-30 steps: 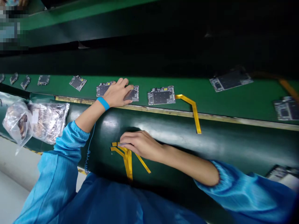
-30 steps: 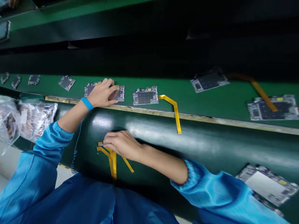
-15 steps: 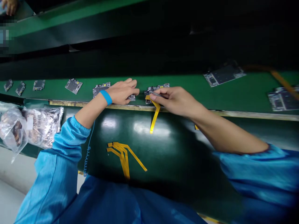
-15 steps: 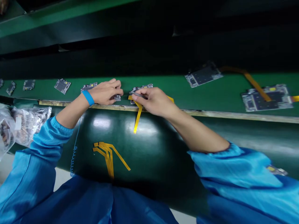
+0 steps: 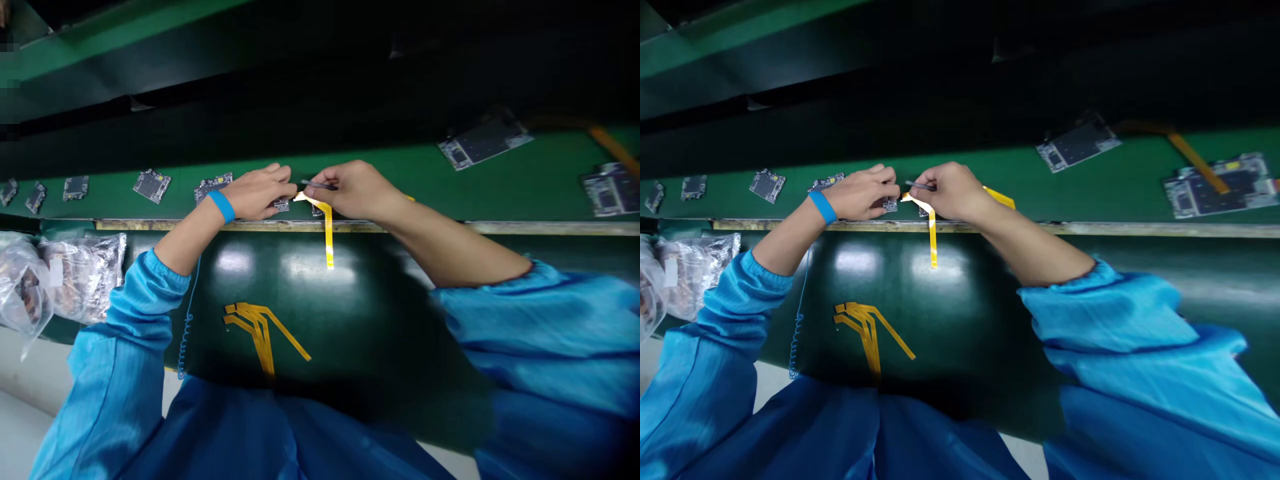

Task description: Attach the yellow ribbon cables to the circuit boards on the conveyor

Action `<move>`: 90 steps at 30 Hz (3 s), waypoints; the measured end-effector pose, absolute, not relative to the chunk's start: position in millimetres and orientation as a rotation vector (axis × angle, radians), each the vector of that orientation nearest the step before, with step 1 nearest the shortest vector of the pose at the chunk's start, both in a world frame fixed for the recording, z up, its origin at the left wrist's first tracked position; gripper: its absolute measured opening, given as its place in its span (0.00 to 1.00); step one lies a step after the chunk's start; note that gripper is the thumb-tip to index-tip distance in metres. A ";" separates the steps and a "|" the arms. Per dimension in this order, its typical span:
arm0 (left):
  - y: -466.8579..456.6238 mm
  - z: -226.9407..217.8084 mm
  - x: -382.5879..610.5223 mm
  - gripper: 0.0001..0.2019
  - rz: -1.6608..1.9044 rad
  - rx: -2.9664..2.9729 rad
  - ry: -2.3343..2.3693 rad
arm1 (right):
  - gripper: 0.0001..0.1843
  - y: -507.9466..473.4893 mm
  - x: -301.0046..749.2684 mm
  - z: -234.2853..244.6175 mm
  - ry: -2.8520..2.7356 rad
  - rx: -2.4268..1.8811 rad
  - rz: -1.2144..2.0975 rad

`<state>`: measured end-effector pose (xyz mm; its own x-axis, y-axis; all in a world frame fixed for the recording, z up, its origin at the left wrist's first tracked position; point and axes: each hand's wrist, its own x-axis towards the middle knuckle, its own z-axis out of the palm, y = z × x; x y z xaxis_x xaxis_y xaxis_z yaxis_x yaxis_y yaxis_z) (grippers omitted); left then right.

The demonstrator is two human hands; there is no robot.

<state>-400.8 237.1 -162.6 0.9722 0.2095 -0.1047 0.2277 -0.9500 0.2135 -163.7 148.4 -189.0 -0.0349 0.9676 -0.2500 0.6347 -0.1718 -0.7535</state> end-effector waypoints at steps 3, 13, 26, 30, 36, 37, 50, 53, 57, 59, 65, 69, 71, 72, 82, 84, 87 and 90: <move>236.2 -164.5 -402.3 0.10 -0.043 2.866 0.357 | 0.12 148.7 -164.5 -188.2 -1.708 -1.914 1.051; 227.2 -172.9 -405.9 0.04 0.084 2.834 0.411 | 0.11 148.7 -161.9 -186.1 -1.758 -2.038 0.936; 211.8 -166.3 -401.4 0.15 -0.058 2.859 0.470 | 0.10 147.1 -142.7 -198.4 -1.825 -1.940 0.818; 204.8 -170.9 -403.9 0.20 -0.067 2.881 0.468 | 0.10 149.1 -139.4 -194.6 -1.865 -1.975 0.781; 197.4 -181.0 -400.6 0.26 -0.058 2.923 0.458 | 0.10 150.7 -137.7 -189.3 -1.895 -2.055 0.744; 195.9 -181.8 -399.1 0.27 -0.057 2.932 0.461 | 0.10 150.7 -137.2 -188.8 -1.904 -2.060 0.730; 179.1 -179.3 -373.8 0.30 -0.129 2.996 0.511 | 0.15 130.3 -134.5 -174.8 -2.026 -2.067 0.584; 177.0 -176.7 -368.9 0.29 -0.159 2.983 0.516 | 0.20 119.1 -132.2 -172.5 -2.026 -1.987 0.563; 176.2 -175.7 -363.8 0.29 -0.165 2.969 0.510 | 0.18 115.2 -128.5 -180.3 -2.006 -1.950 0.525; 176.0 -177.5 -361.1 0.29 -0.149 2.964 0.509 | 0.15 116.6 -126.4 -186.2 -1.994 -1.959 0.530; 173.8 -184.8 -347.5 0.27 -0.117 2.934 0.505 | 0.11 117.1 -117.0 -186.3 -1.965 -1.987 0.640; 173.7 -180.7 -345.0 0.26 -0.077 2.881 0.499 | 0.08 107.3 -117.4 -172.5 -2.016 -2.075 0.574; 175.1 -175.7 -350.8 0.26 -0.051 2.852 0.497 | 0.10 97.9 -123.6 -166.4 -1.993 -2.093 0.474; 176.4 -173.2 -355.8 0.26 -0.039 2.838 0.509 | 0.13 92.2 -129.1 -164.1 -1.984 -2.068 0.433; 201.4 -177.2 -428.7 0.27 0.031 2.789 0.941 | 0.11 17.3 -271.0 -152.0 -2.598 -1.249 0.910; 204.0 -180.5 -437.8 0.30 0.021 2.793 0.972 | 0.09 7.8 -293.0 -149.5 -2.709 -1.281 0.902; 206.6 -182.9 -445.2 0.33 0.021 2.801 0.959 | 0.09 2.2 -308.6 -146.9 -2.779 -1.306 0.947; 208.2 -182.3 -443.2 0.35 0.012 2.804 0.909 | 0.10 2.1 -307.9 -148.0 -2.742 -1.312 1.069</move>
